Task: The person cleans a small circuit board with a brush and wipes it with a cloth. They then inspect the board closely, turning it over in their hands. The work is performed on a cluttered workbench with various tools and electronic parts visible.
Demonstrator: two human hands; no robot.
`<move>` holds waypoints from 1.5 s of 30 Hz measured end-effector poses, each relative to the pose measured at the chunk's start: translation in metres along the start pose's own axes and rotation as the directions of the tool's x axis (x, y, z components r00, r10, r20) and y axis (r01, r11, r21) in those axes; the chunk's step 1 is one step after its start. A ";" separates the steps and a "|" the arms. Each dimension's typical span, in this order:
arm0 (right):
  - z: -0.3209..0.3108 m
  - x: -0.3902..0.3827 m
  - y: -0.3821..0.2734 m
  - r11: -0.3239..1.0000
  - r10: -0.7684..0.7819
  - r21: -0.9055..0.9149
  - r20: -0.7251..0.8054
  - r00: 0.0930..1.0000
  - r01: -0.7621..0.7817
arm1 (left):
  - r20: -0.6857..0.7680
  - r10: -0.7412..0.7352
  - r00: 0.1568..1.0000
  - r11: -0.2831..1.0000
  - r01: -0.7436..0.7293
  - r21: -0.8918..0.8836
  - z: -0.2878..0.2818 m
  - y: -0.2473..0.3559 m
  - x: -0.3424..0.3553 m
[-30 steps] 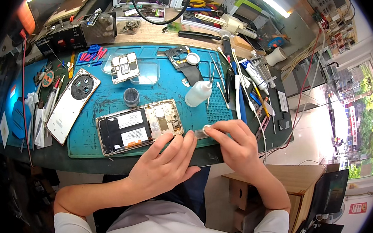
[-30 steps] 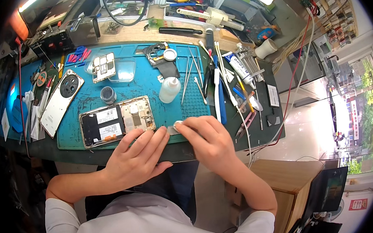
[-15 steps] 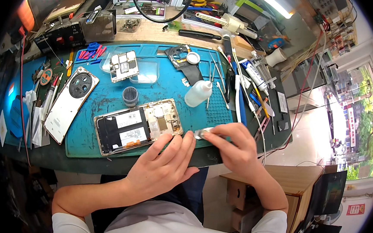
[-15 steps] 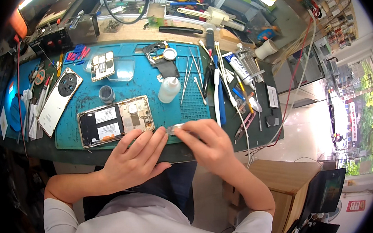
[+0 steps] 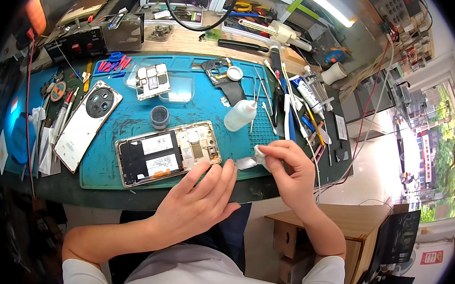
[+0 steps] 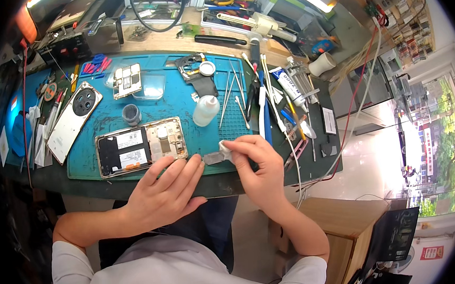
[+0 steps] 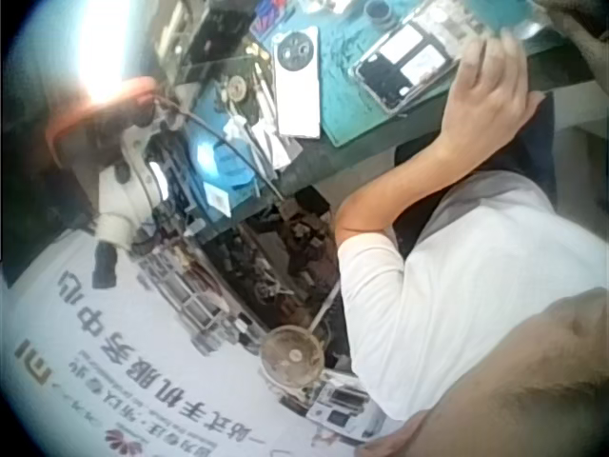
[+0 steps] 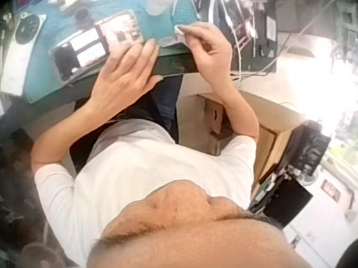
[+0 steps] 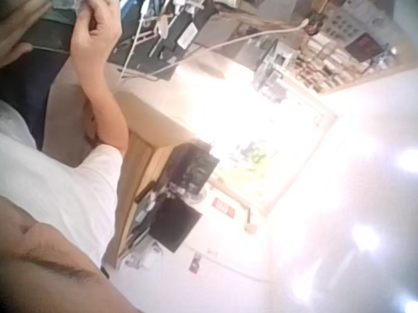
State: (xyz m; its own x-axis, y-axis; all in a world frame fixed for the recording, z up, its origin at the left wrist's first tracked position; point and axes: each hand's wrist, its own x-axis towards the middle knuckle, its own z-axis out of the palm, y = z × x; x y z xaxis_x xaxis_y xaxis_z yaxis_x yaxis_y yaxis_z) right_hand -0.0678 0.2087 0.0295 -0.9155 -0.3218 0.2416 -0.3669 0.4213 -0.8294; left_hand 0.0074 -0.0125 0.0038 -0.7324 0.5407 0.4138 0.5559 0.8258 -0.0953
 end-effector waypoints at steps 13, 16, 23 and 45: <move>0.001 -0.003 0.005 0.806 -0.379 -0.406 0.206 0.902 0.432 | 0.057 -0.120 0.991 0.986 0.126 -0.109 0.001 0.013 0.008; 0.002 -0.016 -0.005 0.807 -0.375 -0.375 0.273 0.886 0.457 | 0.038 -0.118 0.992 0.991 0.120 -0.052 0.002 0.010 0.004; 0.006 0.008 0.001 0.735 -0.481 -0.378 0.293 0.826 0.562 | 0.005 -0.109 0.994 0.994 0.109 0.005 0.004 0.012 0.003; 0.002 0.001 -0.014 0.637 -0.438 -0.569 0.289 0.852 0.520 | -0.092 -0.056 0.994 0.996 0.061 0.058 0.013 0.009 -0.003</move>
State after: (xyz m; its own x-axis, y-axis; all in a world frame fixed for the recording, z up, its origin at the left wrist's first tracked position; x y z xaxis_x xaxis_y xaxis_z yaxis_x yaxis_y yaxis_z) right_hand -0.0632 0.2009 0.0407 -0.5713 -0.7033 0.4231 -0.8039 0.5834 -0.1157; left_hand 0.0096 -0.0048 -0.0097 -0.7230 0.4767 0.5000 0.4860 0.8654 -0.1222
